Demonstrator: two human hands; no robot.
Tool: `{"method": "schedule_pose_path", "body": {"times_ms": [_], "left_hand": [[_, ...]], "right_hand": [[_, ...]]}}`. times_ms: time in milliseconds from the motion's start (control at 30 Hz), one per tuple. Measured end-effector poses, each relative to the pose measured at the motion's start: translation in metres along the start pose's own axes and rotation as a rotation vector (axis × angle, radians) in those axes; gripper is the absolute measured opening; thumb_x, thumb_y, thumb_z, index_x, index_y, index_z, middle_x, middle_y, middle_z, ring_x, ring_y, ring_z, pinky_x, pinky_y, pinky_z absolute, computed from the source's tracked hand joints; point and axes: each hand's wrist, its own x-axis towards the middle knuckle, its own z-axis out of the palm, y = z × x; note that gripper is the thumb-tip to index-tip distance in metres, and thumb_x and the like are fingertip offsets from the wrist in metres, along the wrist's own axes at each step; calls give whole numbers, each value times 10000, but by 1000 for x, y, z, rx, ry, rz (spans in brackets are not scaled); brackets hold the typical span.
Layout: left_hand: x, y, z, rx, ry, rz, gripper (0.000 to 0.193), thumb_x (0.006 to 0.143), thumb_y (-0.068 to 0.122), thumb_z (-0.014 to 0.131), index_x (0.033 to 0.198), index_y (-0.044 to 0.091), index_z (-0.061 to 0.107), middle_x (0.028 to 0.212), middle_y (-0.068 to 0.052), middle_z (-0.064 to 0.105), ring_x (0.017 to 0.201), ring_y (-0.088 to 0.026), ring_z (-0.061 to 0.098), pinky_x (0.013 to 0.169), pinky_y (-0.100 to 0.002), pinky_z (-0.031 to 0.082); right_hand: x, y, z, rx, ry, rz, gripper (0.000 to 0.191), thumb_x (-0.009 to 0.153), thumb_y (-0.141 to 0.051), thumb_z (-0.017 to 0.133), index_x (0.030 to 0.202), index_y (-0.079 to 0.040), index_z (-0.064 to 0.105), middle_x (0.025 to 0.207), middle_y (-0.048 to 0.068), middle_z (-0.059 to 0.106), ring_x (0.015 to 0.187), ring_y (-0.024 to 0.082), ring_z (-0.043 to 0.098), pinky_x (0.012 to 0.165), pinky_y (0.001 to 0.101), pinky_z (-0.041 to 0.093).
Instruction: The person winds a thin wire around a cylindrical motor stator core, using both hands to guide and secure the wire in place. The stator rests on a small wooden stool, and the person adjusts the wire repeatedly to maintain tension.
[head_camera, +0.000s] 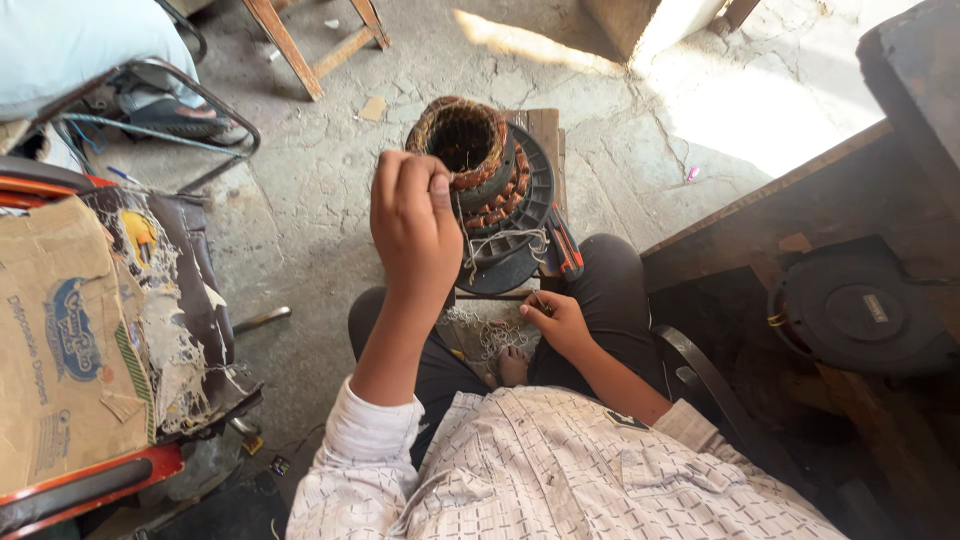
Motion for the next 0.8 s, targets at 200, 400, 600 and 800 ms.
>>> {"method": "schedule_pose_path", "body": {"times_ms": [200,400,600,800], "left_hand": [[-5,0,-4,-19,-59,21,191,1082,125,513,948,10,586,1000,-121,523,910,-299,575,803,-400,484],[-2,-2,-12,12,-105,138,446,873,422,671,724,29,521,896,-94,466,846,-279,505,745,-390,447],[-14,-1,-26,-144,-90,62,492,955,401,747,683,36,558,869,-75,494,855,-256,484,768,-390,431],[-35,-1,-34,-173,-57,57,348,975,290,714,764,18,659,874,-70,524,847,-240,485,743,-370,405]], "right_hand": [[2,-2,0,5,-18,18,215,922,-209,739,877,-1,705,700,-42,619,651,29,499,574,242,404],[1,-3,0,9,-12,25,225,928,-213,740,876,3,705,714,-30,618,676,33,509,599,244,417],[1,-6,1,45,-21,31,220,926,-205,739,874,6,701,725,-29,629,685,32,521,612,241,430],[2,-9,0,78,-30,29,211,925,-203,740,883,1,703,731,-35,640,690,29,534,616,238,435]]}}
